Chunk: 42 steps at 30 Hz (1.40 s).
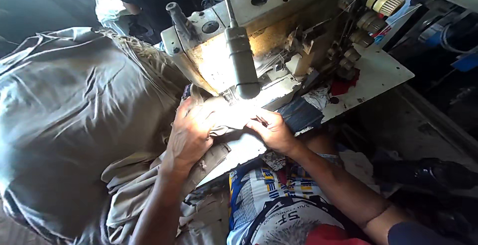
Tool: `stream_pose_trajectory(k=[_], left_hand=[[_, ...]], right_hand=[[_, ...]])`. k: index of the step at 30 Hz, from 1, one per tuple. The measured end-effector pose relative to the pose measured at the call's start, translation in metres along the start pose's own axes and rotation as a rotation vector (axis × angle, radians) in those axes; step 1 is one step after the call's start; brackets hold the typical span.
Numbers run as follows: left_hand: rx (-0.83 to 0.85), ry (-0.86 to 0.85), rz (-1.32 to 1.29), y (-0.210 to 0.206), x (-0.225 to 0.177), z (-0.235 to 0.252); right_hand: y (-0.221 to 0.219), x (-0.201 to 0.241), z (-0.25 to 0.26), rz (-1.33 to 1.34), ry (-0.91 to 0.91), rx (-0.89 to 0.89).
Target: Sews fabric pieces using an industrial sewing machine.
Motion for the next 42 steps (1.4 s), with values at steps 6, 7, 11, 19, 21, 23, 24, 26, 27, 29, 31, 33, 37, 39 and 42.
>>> stream_pose_trajectory(k=[6,7,11,19,21,23,24,26,27,29,31,33,37,39,42], left_hand=[[0.140,0.043,-0.073,0.042,0.003,0.000],[0.121,0.020,-0.131,0.049,-0.005,-0.001],[0.102,0.005,-0.430,0.045,-0.039,-0.015],[-0.079,0.017,-0.044,-0.020,-0.042,-0.025],[-0.133,-0.012,-0.018,-0.015,-0.033,-0.027],[-0.127,-0.051,-0.005,-0.007,-0.034,-0.025],[-0.109,-0.064,-0.002,-0.003,-0.036,-0.023],[-0.071,-0.078,0.001,0.002,-0.039,-0.018],[-0.054,-0.080,0.005,0.002,-0.039,-0.017],[-0.032,-0.078,0.003,0.001,-0.038,-0.017],[-0.029,-0.083,-0.004,0.000,-0.035,-0.016],[-0.032,-0.093,-0.003,0.000,-0.032,-0.015],[-0.032,-0.097,-0.001,-0.001,-0.021,-0.009],[-0.030,-0.092,0.001,-0.003,-0.013,-0.004],[-0.061,-0.079,-0.046,-0.004,0.000,0.000]], right_hand=[[-0.002,0.003,0.010,-0.052,0.079,0.065],[-0.002,0.005,0.010,-0.072,0.091,0.118],[-0.002,0.021,-0.003,-0.173,0.166,0.363],[0.016,0.027,-0.029,-0.135,0.229,0.196],[0.020,0.024,-0.031,-0.103,0.179,0.164],[0.021,0.023,-0.032,-0.055,0.125,0.158],[0.021,0.023,-0.033,-0.039,0.109,0.156],[0.021,0.021,-0.034,-0.017,0.087,0.155],[0.022,0.020,-0.035,-0.014,0.077,0.154],[0.022,0.020,-0.037,-0.008,0.061,0.152],[0.022,0.018,-0.037,0.005,0.055,0.142],[0.021,0.018,-0.036,0.009,0.045,0.133],[0.017,0.014,-0.028,0.004,0.016,0.106],[0.012,0.009,-0.021,0.024,-0.009,0.094],[0.007,0.004,-0.012,0.040,-0.029,0.086]])
Point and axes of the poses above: each hand's wrist, its own z-axis towards the middle knuckle, its own y-axis out of the back of the hand, x = y × z, the point moved 7 cm from there along z, towards the middle knuckle, and after that the axes turned 3 degrees about -x, right-handed, at the moved point
